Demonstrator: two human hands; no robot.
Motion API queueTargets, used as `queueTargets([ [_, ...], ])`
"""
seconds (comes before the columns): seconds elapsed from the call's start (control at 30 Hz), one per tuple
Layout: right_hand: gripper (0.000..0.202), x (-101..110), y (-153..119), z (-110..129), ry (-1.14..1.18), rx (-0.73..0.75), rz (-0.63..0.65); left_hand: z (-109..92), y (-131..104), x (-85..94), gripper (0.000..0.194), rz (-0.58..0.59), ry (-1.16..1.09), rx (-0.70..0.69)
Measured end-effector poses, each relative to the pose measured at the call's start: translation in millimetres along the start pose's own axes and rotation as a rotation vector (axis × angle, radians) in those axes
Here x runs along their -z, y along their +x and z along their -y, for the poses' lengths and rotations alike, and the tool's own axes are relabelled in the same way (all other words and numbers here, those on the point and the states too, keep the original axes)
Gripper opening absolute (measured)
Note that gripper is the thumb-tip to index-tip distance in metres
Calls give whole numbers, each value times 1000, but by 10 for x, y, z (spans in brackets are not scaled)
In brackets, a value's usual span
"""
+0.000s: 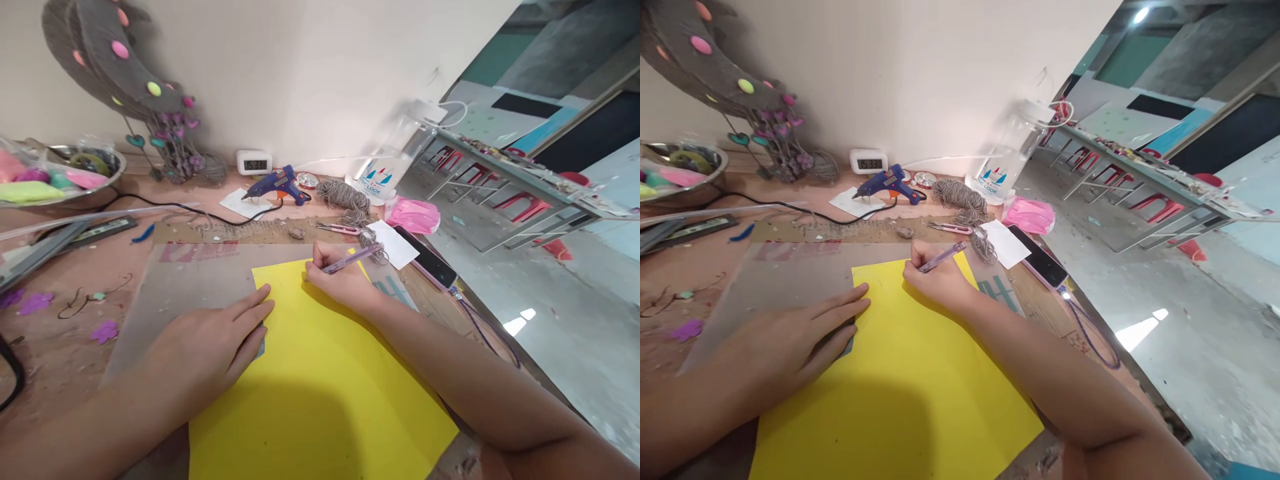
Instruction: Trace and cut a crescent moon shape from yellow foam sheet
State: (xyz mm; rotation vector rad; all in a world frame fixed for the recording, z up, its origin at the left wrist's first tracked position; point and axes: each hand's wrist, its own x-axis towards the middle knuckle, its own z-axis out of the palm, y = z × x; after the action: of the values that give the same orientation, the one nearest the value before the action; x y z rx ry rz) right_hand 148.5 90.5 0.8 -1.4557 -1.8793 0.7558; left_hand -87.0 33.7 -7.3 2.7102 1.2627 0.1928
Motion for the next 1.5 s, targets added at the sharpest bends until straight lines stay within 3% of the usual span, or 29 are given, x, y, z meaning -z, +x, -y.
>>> queueTargets([
  [0.4, 24, 2, -8, -12, 23, -18, 32, -13, 3, 9, 44, -11, 39, -10],
  [0.7, 26, 17, -122, -8, 49, -13, 135, -2, -7, 15, 44, -1, 51, -35],
  [0.97, 26, -4, -104, -74, 39, -20, 25, 7, -11, -29, 42, -70, 81, -48],
  [1.3, 27, 12, -130, -18, -7, 23, 89, 12, -8, -43, 43, -149, 97, -102],
  [1.5, 29, -35, -241, 91, 64, -3, 206, 30, -9, -74, 39, -183, 71, -113],
])
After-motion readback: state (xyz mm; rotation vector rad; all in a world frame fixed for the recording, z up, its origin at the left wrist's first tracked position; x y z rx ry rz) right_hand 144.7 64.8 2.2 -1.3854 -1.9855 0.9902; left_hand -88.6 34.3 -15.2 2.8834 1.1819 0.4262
